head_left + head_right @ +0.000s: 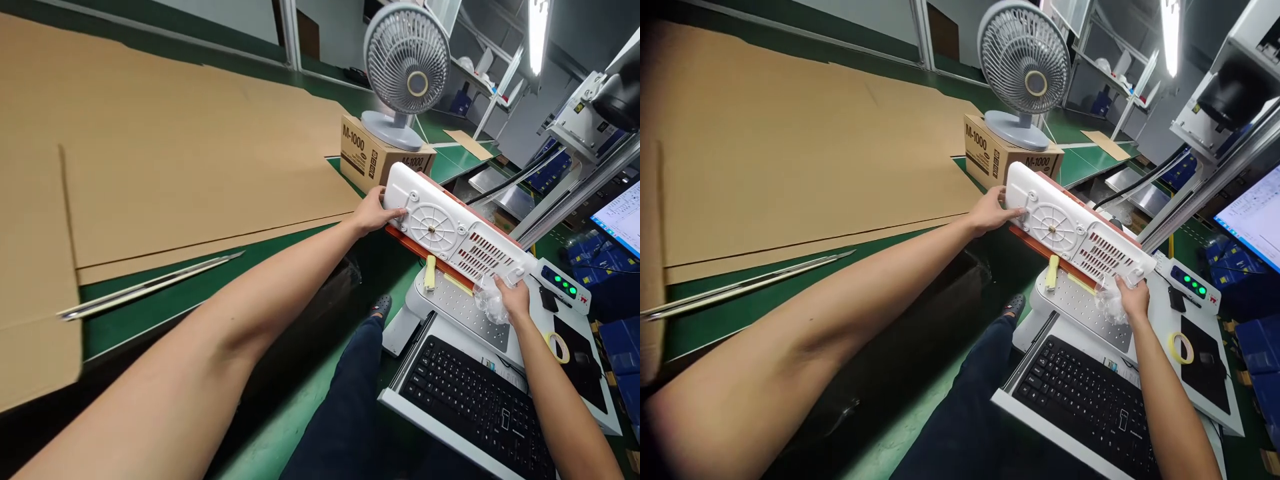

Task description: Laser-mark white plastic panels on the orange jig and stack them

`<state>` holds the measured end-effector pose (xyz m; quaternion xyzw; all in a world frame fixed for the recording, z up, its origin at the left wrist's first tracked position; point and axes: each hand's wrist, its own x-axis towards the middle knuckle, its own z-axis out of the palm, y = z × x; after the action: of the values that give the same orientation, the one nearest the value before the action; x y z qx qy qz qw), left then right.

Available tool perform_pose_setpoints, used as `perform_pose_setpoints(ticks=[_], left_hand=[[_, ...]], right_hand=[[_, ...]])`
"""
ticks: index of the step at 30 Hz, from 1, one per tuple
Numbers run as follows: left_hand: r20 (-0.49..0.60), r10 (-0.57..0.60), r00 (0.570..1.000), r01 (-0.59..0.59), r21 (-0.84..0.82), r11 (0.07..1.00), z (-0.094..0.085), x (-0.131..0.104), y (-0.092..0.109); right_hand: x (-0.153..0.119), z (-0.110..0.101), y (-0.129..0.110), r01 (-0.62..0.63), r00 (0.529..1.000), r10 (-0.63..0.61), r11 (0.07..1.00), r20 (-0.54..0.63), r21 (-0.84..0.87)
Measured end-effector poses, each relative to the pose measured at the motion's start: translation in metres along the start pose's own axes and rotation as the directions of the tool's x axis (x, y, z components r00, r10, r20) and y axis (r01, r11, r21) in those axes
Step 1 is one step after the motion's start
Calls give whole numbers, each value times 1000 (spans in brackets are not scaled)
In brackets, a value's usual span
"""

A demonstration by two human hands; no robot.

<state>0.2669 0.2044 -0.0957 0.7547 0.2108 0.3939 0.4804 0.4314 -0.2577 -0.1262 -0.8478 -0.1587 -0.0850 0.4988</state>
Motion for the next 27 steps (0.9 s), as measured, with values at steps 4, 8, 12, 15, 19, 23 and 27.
perform_pose_setpoints(ticks=[4,8,12,15,19,23,27], left_hand=[[-13,-16,1000,17,71,997,7,3,-10],[-33,-4,999,7,87,996,6,2,-14],[-38,6,999,0,137,991,5,1,-14],[-29,17,999,-13,154,988,5,0,-14],[-24,5,1000,-1,167,986,6,0,-12],[-24,-27,999,31,181,983,8,1,-10],[-24,-28,999,31,178,983,9,2,-11]], right_hand=[[3,11,17,1,1000,1,995,-13,102],[3,16,22,-17,1000,19,989,-14,145],[3,17,23,-37,999,39,986,-6,163],[4,18,23,-46,999,46,982,6,183],[5,21,23,-40,998,28,970,51,240],[6,23,23,-33,998,18,963,57,269],[5,22,23,-37,998,24,960,53,276]])
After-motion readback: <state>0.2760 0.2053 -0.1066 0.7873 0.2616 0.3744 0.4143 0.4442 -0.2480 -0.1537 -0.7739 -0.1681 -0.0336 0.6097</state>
